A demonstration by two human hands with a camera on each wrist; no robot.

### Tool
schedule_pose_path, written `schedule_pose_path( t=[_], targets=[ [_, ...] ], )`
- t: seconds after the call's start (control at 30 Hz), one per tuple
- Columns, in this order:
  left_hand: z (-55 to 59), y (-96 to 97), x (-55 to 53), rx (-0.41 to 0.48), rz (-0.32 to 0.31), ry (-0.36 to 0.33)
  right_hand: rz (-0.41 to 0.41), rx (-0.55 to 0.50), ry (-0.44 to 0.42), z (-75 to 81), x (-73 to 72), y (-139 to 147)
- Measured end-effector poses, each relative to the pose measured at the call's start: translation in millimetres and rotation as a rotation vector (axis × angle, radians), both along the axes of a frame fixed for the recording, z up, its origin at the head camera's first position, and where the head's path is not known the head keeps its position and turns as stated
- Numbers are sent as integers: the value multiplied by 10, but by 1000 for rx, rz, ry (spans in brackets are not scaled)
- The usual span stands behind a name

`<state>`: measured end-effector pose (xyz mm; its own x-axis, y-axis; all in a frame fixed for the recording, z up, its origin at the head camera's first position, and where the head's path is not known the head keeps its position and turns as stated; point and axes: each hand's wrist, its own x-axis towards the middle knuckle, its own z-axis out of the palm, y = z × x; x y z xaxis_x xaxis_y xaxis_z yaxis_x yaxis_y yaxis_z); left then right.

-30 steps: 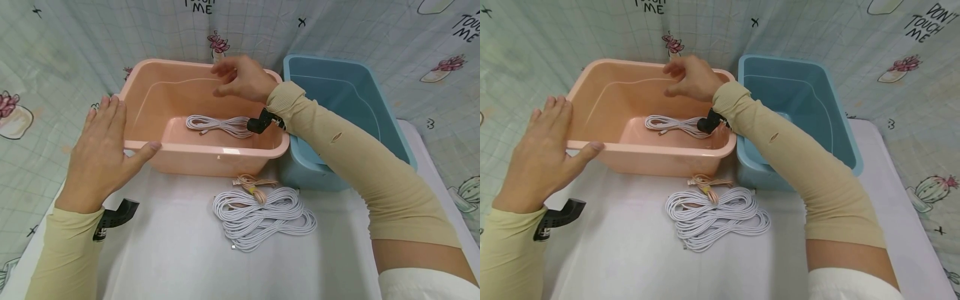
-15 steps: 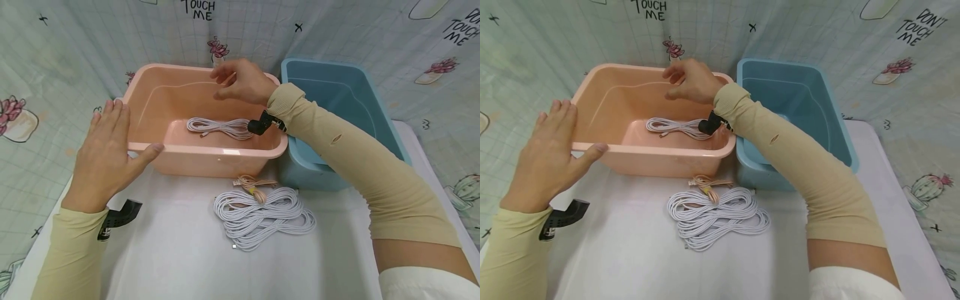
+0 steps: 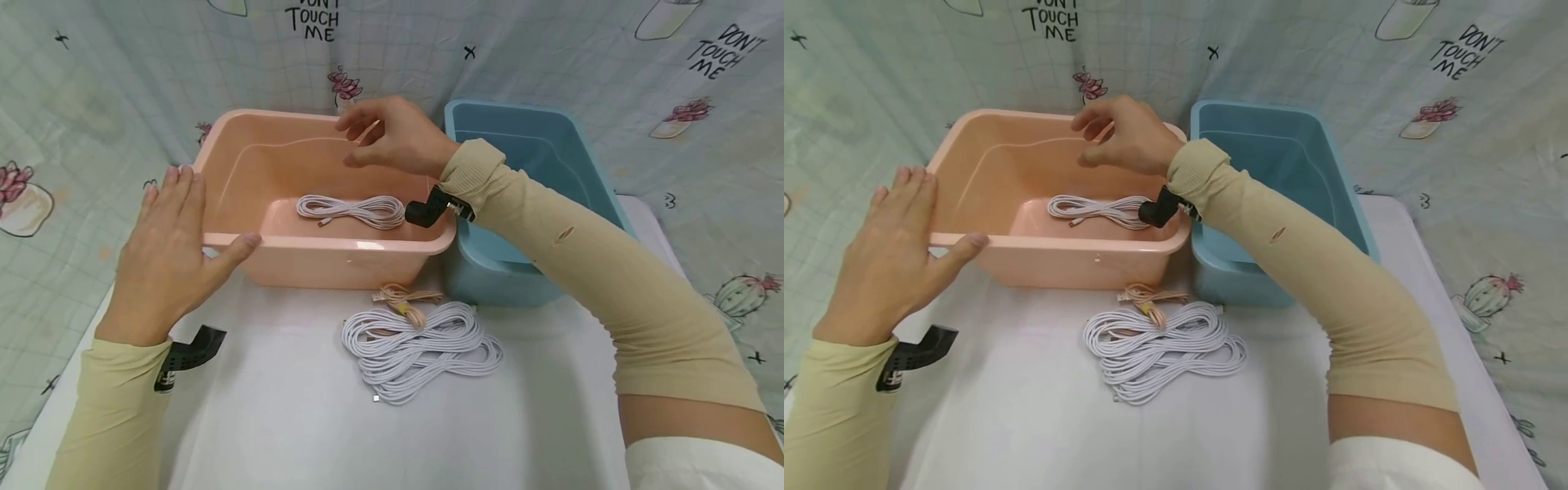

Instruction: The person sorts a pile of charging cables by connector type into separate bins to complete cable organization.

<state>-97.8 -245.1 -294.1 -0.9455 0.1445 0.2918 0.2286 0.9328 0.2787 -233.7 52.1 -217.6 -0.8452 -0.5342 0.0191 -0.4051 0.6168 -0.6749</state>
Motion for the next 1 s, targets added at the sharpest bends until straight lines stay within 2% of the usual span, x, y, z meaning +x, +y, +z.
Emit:
schedule_pose_path(
  t=[0.17,0.33,0.73,1.0],
  targets=[
    [0,6,-1,-7,-2,-10,16,-27,31,58,84,53],
    [4,15,12,-7,5,-21,47,-106,46,103,189,89],
    [4,14,30,7,-9,3,155,-197,70,93,445,178],
    [1,38,20,4,-5,6,156,-225,77,97,672,294]
  ],
)
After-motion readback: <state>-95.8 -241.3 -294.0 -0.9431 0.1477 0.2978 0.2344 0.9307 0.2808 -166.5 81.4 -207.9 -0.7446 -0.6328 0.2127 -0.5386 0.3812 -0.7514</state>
